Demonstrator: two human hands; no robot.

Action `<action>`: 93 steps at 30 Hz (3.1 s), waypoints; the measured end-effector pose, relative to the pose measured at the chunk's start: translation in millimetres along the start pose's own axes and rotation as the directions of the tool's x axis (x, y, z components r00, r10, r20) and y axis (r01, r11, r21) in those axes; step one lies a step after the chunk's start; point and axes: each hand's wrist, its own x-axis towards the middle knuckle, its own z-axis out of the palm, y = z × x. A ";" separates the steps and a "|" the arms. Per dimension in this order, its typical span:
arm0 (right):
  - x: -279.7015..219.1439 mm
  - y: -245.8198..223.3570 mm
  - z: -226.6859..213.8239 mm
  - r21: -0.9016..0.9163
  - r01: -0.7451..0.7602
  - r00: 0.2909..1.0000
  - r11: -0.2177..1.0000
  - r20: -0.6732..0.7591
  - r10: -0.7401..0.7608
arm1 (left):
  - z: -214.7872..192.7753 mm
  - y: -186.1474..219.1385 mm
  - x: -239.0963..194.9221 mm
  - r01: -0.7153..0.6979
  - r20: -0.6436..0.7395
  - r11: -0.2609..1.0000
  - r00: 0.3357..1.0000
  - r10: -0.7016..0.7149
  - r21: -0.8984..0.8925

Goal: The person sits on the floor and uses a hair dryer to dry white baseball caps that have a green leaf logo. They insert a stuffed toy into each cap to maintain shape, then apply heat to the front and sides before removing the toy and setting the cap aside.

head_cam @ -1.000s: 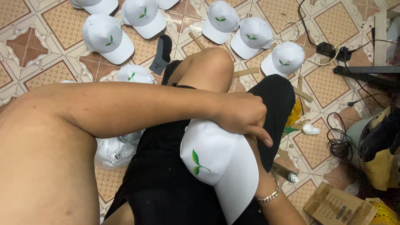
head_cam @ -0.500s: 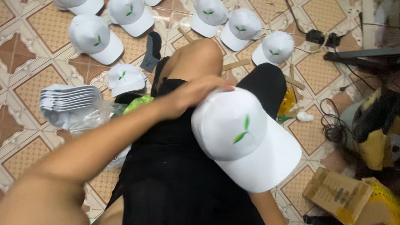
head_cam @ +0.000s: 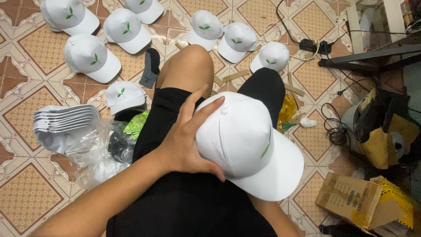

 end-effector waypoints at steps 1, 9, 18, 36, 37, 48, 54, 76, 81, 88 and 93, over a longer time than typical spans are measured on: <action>2.6 0.0 1.6 -0.012 0.007 1.000 1.000 0.005 -0.007 | 0.9 0.7 0.0 0.004 0.004 0.999 1.000 -0.004 -0.041; 54.0 7.3 32.2 -0.184 0.119 0.987 0.976 0.126 -0.097 | 9.9 22.5 8.6 0.013 -0.167 0.992 0.986 0.008 0.126; 36.7 0.2 -0.8 -0.491 0.217 0.969 0.843 0.211 -0.126 | -12.4 58.2 19.7 0.365 0.100 0.867 0.902 -0.419 0.339; 29.0 -65.1 43.7 -0.762 0.589 0.676 0.268 0.283 -0.681 | 5.7 -1.2 15.5 0.360 -0.122 0.932 0.927 -0.355 0.025; 35.0 -68.9 48.4 -0.730 0.626 0.683 0.275 0.343 -0.645 | 6.2 -4.2 21.6 0.388 -0.066 0.914 0.921 -0.383 0.117; 39.2 -63.3 43.5 -0.571 0.776 0.628 0.266 0.667 -0.401 | 8.1 20.2 -3.8 -0.179 0.239 0.818 0.970 0.052 0.547; 37.6 -51.0 36.7 -0.570 0.782 0.624 0.253 0.714 -0.318 | 19.3 25.4 -14.7 -0.157 0.265 0.906 0.963 0.052 0.394; 22.1 9.5 -13.7 -0.621 0.758 0.627 0.198 0.611 -0.483 | 40.9 56.7 -25.8 -0.618 0.302 0.528 0.768 0.566 0.582; 28.7 6.6 -4.2 -0.623 0.760 0.631 0.185 0.637 -0.443 | 36.5 54.0 -14.5 -0.584 0.392 0.434 0.799 0.455 0.686; 43.0 -17.2 10.6 -0.606 0.780 0.597 0.159 0.641 -0.483 | 26.0 61.5 -8.1 0.034 -0.104 0.765 0.994 0.044 0.643; 47.9 -33.1 13.7 -0.602 0.790 0.611 0.117 0.756 -0.233 | 30.5 51.4 -9.5 -0.152 0.119 0.683 0.988 0.095 0.714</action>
